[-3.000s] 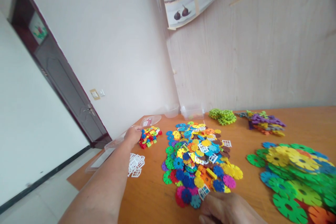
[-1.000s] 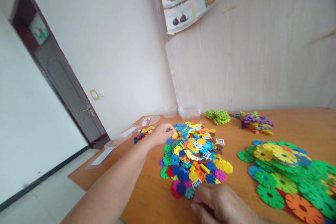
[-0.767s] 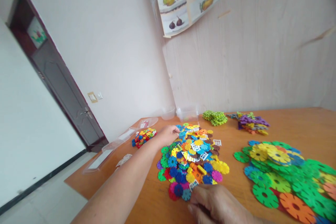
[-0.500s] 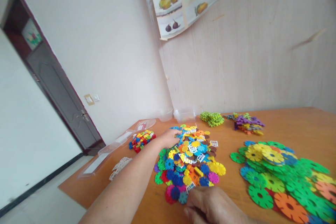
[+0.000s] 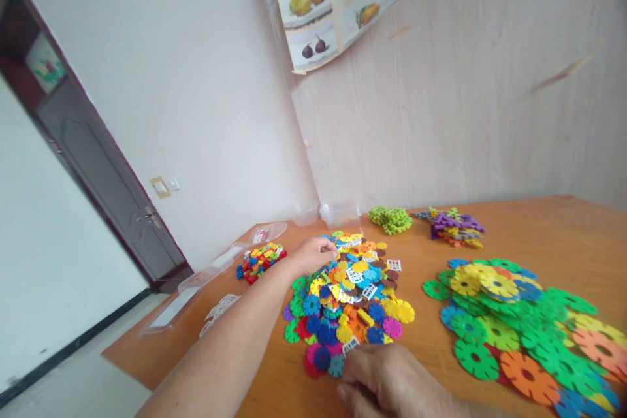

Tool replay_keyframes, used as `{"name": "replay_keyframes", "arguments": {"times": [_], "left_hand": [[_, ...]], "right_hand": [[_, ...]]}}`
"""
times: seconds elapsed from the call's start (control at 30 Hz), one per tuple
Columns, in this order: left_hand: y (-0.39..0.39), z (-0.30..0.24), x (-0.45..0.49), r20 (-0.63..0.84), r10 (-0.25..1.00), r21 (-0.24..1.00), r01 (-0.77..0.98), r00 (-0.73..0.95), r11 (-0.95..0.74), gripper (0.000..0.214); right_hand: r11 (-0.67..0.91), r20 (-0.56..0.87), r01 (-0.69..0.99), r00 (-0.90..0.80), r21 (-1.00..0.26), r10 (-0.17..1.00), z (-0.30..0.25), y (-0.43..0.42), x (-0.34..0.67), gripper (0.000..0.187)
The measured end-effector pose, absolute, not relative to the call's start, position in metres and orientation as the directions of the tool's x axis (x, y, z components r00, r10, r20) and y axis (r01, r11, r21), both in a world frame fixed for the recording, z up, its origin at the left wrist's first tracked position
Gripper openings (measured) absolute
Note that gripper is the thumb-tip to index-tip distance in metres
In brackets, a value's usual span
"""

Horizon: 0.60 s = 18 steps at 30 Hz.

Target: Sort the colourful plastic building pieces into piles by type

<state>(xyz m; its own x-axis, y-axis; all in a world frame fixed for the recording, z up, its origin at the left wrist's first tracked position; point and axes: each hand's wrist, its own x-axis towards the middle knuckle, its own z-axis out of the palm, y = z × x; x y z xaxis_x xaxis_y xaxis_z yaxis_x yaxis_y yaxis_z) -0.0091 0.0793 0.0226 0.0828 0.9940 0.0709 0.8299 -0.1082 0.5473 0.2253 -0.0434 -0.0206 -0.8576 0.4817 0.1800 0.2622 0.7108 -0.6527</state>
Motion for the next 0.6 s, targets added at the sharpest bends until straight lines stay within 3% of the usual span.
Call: {"name": "replay_keyframes", "arguments": {"times": [0.27, 0.4, 0.6], "left_hand": [[0.065, 0.032, 0.001, 0.028, 0.992, 0.692, 0.714, 0.126, -0.111, 0.034], [0.054, 0.038, -0.011, 0.033, 0.991, 0.593, 0.796, 0.129, -0.123, 0.026], [0.046, 0.034, -0.027, -0.046, 0.973, 0.366, 0.911, 0.224, -0.192, 0.035]], "right_hand": [[0.714, 0.189, 0.255, -0.857, -0.652, 0.479, -0.02, -0.045, 0.226, 0.009], [0.71, 0.196, 0.248, -0.855, -0.659, 0.481, -0.022, -0.044, 0.225, 0.009], [0.714, 0.214, 0.258, -0.84, -0.651, 0.499, -0.025, -0.047, 0.227, 0.01]]}}
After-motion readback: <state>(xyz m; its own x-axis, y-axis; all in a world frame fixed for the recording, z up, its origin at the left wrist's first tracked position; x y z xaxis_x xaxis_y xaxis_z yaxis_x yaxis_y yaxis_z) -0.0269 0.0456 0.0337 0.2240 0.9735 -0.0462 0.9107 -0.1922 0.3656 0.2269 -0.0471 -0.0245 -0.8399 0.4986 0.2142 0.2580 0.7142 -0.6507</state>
